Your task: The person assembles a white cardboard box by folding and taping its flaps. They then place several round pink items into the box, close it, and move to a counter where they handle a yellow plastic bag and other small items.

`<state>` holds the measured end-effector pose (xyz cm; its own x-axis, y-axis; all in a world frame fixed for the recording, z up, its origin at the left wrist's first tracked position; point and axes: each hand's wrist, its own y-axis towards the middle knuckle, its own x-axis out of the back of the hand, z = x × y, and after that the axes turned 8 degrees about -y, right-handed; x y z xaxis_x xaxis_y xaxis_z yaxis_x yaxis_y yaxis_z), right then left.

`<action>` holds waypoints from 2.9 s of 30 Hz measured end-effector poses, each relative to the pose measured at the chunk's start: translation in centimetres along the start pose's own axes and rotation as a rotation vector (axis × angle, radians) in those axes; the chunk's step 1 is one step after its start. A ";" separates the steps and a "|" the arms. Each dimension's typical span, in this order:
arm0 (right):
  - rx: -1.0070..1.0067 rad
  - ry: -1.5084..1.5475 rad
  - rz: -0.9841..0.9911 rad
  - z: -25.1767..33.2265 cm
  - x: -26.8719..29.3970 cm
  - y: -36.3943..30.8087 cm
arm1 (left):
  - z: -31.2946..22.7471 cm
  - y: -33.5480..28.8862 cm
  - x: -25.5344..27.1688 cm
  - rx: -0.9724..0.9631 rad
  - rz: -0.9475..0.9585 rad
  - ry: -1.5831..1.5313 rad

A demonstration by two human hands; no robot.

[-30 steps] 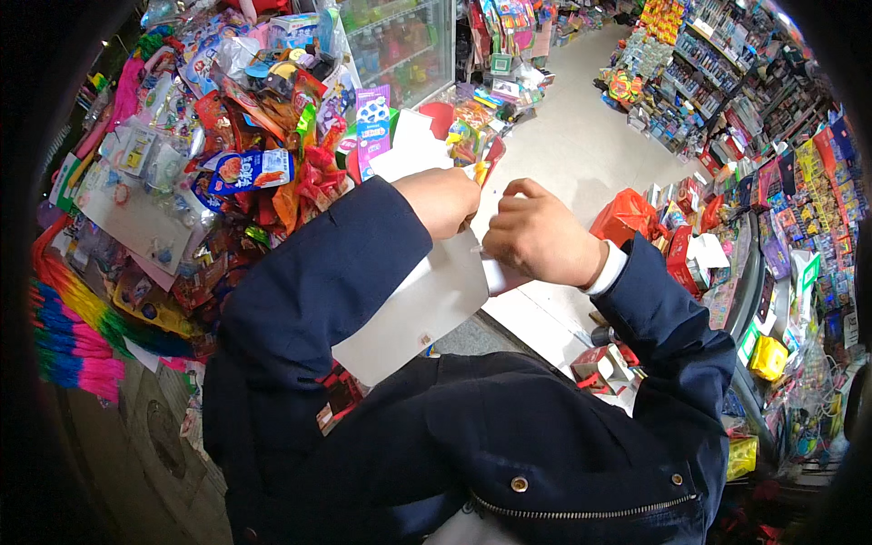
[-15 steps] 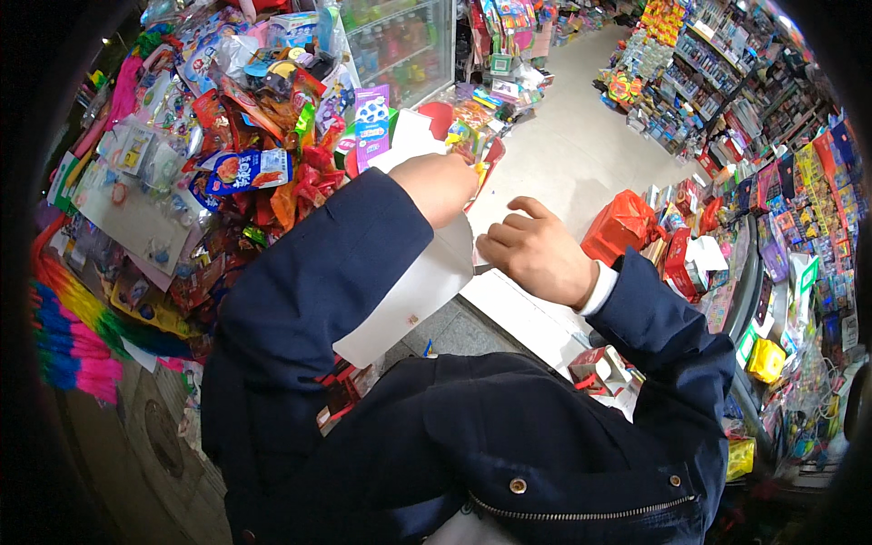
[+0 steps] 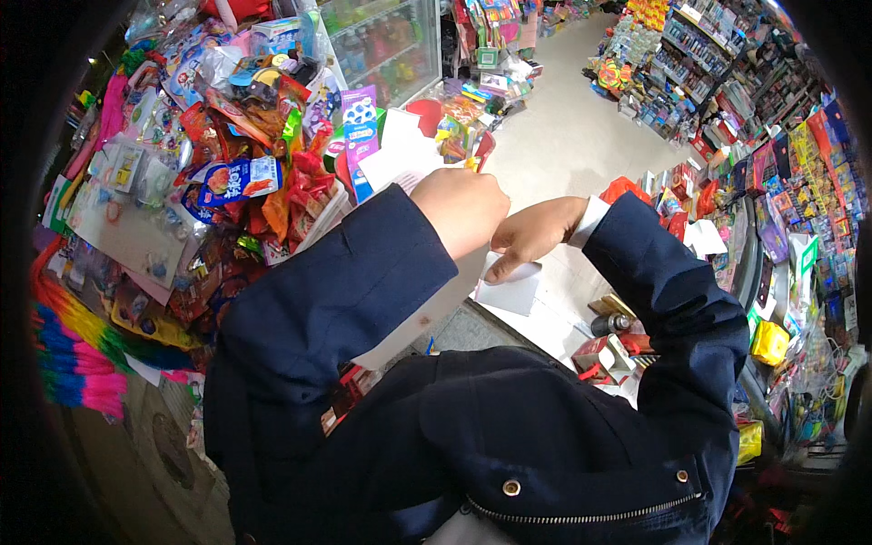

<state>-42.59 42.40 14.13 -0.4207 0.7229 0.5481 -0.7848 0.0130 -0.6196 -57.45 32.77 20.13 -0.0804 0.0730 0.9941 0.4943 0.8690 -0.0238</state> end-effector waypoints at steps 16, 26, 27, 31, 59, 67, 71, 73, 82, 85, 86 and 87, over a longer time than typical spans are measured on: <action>-0.034 -0.163 -0.326 1.5 -2.6 -1.1 | 5.1 0.6 -1.3 -0.020 0.084 -0.183; 0.083 -0.632 -0.554 -0.4 -7.9 -0.5 | 16.7 -7.3 -2.9 0.307 -0.331 -0.511; 0.107 -0.570 -0.580 -1.2 -8.0 -0.1 | 17.9 -8.8 -3.3 0.387 -0.419 -0.577; -0.124 -0.107 -0.670 -6.0 -3.6 5.4 | 20.5 -13.5 -6.3 0.672 -0.702 -0.771; 0.300 1.889 -0.713 -7.0 -10.5 8.0 | 10.7 -10.8 -12.1 0.642 -0.924 -1.699; 0.208 1.812 -0.768 -7.8 -10.7 6.2 | 10.5 -10.2 -10.9 0.626 -0.675 -1.319; 0.137 1.562 -0.828 -7.4 -10.6 5.2 | 11.2 -9.9 -10.8 0.570 -0.746 -1.268; 0.039 1.208 -0.847 -7.3 -9.9 4.4 | 11.5 -10.0 -10.7 0.656 -0.684 -1.311; 0.231 -0.013 -1.316 -2.0 -3.5 0.3 | 10.4 -8.0 -8.5 0.396 -0.404 -1.035; 0.272 -0.268 -1.206 0.2 -1.9 0.2 | 9.0 -6.8 -7.2 0.247 -0.385 -0.966; 0.266 -0.389 -1.201 0.9 -1.7 0.5 | 8.5 -6.4 -6.8 0.188 -0.384 -0.947; 0.276 -0.454 -1.218 1.5 -1.7 0.9 | 8.1 -5.9 -6.4 0.246 -0.297 -0.917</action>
<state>-43.20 40.16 13.47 0.5406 0.0553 0.8394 -0.8098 0.3045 0.5015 -66.85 31.07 13.09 -0.8612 0.0961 0.4990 0.1605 0.9831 0.0876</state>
